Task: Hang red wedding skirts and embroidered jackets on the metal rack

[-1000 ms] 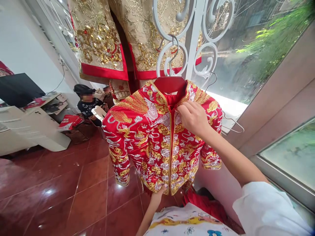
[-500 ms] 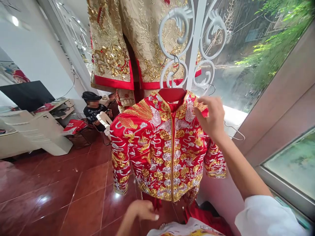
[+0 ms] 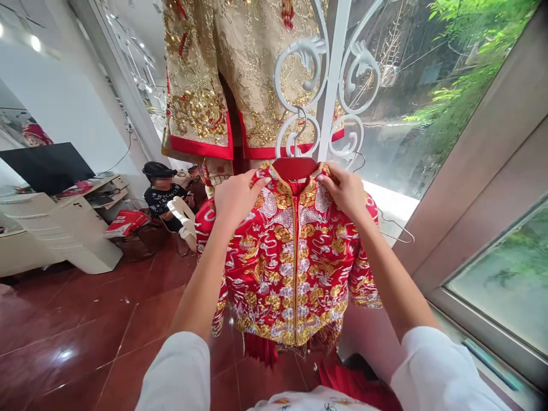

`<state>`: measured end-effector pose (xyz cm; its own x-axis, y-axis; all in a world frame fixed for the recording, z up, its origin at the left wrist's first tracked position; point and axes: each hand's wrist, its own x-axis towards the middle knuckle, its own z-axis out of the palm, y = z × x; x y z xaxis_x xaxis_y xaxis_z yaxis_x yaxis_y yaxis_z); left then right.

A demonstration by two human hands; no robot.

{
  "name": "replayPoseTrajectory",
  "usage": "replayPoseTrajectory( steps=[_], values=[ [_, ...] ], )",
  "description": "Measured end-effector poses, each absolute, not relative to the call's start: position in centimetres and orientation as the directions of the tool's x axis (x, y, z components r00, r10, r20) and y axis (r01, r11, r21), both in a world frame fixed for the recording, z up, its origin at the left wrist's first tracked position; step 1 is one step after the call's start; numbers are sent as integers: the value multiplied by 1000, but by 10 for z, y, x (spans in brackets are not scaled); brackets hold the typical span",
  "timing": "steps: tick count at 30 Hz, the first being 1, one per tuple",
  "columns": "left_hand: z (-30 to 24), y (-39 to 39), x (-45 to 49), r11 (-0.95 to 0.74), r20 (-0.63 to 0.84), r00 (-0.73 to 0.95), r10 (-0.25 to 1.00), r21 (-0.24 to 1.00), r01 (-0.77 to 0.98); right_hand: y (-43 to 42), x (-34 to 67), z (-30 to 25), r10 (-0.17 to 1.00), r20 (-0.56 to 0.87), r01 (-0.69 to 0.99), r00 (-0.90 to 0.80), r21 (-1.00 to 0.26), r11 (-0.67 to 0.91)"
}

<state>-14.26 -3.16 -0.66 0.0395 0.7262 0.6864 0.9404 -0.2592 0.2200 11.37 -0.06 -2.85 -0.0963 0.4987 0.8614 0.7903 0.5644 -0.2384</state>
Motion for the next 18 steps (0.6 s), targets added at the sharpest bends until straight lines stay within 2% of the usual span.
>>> replayPoseTrajectory(
  steps=[4,7,9,12,18],
  values=[
    [-15,-29,-138,-306,790,-86,607,332,892,-7,99,-29,408,910,752,72,-319,577],
    [-13,-29,-135,-379,847,-117,518,350,856,-14,91,-29,308,941,723,143,-312,616],
    [-9,-27,-136,-418,845,-110,523,367,831,-17,89,-27,277,946,704,169,-312,638],
    [1,-24,-140,-473,821,-91,564,411,779,-19,91,-20,295,937,668,184,-340,662],
    [35,-43,-147,-559,811,1,585,402,725,-26,101,9,334,940,607,68,-305,734]
  ],
)
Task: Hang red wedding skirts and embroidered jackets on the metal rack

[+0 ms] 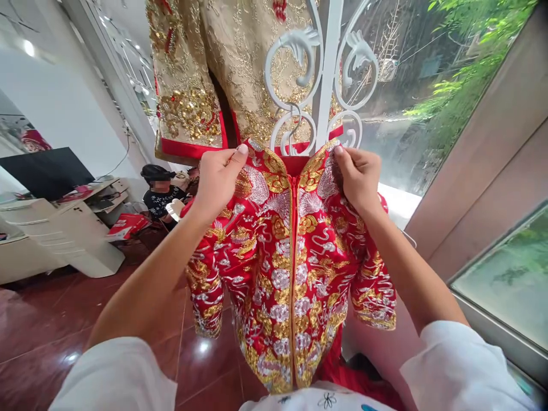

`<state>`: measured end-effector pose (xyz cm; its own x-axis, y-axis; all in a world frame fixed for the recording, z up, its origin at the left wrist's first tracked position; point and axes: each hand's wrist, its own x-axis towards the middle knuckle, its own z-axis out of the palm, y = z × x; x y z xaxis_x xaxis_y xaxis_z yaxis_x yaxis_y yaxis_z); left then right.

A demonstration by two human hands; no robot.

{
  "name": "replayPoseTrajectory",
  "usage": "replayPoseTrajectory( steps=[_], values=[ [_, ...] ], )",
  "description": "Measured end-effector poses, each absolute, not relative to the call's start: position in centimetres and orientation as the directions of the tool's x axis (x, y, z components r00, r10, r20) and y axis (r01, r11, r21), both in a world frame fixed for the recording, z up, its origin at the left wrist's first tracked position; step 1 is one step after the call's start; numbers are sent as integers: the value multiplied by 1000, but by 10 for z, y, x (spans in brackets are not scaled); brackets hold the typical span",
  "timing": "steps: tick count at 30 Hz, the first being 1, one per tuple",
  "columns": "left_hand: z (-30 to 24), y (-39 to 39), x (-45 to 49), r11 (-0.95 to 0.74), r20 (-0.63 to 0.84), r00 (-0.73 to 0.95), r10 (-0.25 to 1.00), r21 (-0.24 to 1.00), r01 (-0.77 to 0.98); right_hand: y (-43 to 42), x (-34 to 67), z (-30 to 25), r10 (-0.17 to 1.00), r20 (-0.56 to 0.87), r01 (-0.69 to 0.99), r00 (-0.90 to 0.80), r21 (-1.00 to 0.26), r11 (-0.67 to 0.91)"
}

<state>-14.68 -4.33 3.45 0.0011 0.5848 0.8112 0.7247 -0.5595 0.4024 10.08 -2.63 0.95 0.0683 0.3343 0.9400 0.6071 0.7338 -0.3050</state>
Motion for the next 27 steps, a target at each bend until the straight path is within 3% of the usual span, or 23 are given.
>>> replayPoseTrajectory(
  steps=[5,7,14,23,27],
  values=[
    [67,-55,-144,-654,918,-21,395,297,696,-37,96,43,158,978,609,136,-209,766],
    [61,-52,-148,-631,926,7,376,251,734,-39,95,38,145,984,657,103,-177,733],
    [11,-50,-174,-711,778,323,538,213,670,-34,111,-11,331,923,662,-194,-126,739],
    [27,-22,-163,-642,628,388,675,241,728,-16,126,23,664,707,759,-245,-287,585],
    [30,-23,-168,-626,550,414,725,278,728,-15,127,27,805,524,695,-277,-469,544]
  ],
)
